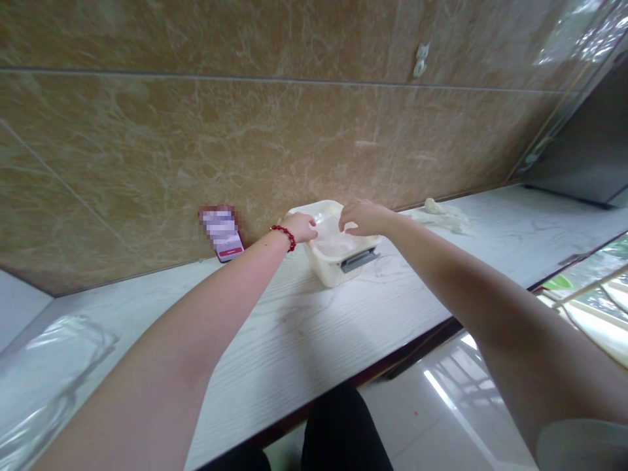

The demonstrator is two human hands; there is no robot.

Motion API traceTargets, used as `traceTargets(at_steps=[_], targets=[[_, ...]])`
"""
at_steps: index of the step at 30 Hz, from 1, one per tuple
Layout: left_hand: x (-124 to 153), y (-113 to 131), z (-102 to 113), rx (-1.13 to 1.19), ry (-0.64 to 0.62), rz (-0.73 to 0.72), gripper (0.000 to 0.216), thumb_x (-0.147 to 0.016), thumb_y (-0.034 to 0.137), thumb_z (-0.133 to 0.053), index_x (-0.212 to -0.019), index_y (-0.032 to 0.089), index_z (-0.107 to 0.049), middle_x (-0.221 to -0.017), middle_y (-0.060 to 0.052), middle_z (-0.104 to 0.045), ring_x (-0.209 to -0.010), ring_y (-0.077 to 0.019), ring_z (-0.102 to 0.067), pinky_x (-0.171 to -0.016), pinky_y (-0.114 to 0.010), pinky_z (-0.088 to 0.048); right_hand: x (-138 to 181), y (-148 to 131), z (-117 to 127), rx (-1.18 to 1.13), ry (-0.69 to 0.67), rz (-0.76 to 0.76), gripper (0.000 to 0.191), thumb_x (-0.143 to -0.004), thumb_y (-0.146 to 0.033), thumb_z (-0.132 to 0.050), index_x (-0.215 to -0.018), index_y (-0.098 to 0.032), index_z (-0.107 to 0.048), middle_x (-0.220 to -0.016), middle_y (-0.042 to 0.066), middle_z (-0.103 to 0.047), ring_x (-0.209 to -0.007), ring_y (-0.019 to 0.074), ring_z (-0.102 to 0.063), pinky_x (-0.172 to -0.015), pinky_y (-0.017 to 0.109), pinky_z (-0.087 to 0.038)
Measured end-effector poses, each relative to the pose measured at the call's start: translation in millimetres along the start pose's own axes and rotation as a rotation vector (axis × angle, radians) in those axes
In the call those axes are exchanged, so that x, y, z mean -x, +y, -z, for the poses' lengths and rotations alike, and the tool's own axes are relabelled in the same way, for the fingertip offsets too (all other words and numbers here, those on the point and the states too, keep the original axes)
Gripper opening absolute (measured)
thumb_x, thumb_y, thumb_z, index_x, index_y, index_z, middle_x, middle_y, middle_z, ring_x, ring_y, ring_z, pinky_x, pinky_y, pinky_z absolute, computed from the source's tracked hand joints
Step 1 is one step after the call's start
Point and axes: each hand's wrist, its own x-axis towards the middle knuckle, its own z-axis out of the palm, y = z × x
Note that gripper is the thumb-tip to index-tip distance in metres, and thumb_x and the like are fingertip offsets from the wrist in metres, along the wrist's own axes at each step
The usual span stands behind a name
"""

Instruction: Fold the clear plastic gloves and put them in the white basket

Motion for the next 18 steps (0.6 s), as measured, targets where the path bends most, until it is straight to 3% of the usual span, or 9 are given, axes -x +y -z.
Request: traceTargets(at_steps=[4,8,12,18], targets=[[3,-1,4,0.054,0.005,-0.02,0.04,-0.064,0.048,-0.047,-0.096,0.03,-0.061,-0.104,-0.003,-0.059,-0.099,-0.026,-0.05,-0.082,-0.036,-0.038,-8,2,-5,0.074,-0.002,-0.083,0.017,-0.074,-0.023,-0.05,-0.082,-0.023,-0.065,-0.096,0.004,-0.06,-0.099,0.0211,-0.042,-0.081,0.032,-0.029],[2,-2,6,0.07,-0.066,-0.06,0.052,-0.057,0.062,-0.049,-0.1,0.033,-0.059,-0.106,-0.003,-0.058,-0.103,-0.0284,-0.046,-0.086,-0.04,-0.034,-13,2,-8,0.033,-0.014,-0.144,0.024,-0.077,-0.032,-0.045,-0.088,-0.024,-0.065,-0.097,0.004,-0.06,-0.098,0.0206,-0.044,-0.081,0.031,-0.03],[2,-1,6,0.089,-0.091,-0.076,0.058,-0.05,0.062,-0.056,-0.101,0.034,-0.059,-0.105,-0.002,-0.058,-0.107,-0.0291,-0.042,-0.089,-0.039,-0.03,-11,3,-7,-0.054,-0.008,-0.074,0.032,-0.073,-0.045,-0.049,-0.095,-0.027,-0.062,-0.099,0.003,-0.06,-0.098,0.0215,-0.045,-0.082,0.032,-0.03],[1,2,5,0.06,-0.089,-0.08,0.059,-0.051,0.058,-0.058,-0.104,0.034,-0.057,-0.111,-0.002,-0.056,-0.11,-0.0304,-0.039,-0.09,-0.04,-0.028,-14,7,-10,0.001,-0.007,-0.072,0.022,-0.074,-0.033,-0.049,-0.087,-0.026,-0.065,-0.097,0.002,-0.061,-0.094,0.0196,-0.047,-0.078,0.03,-0.031]])
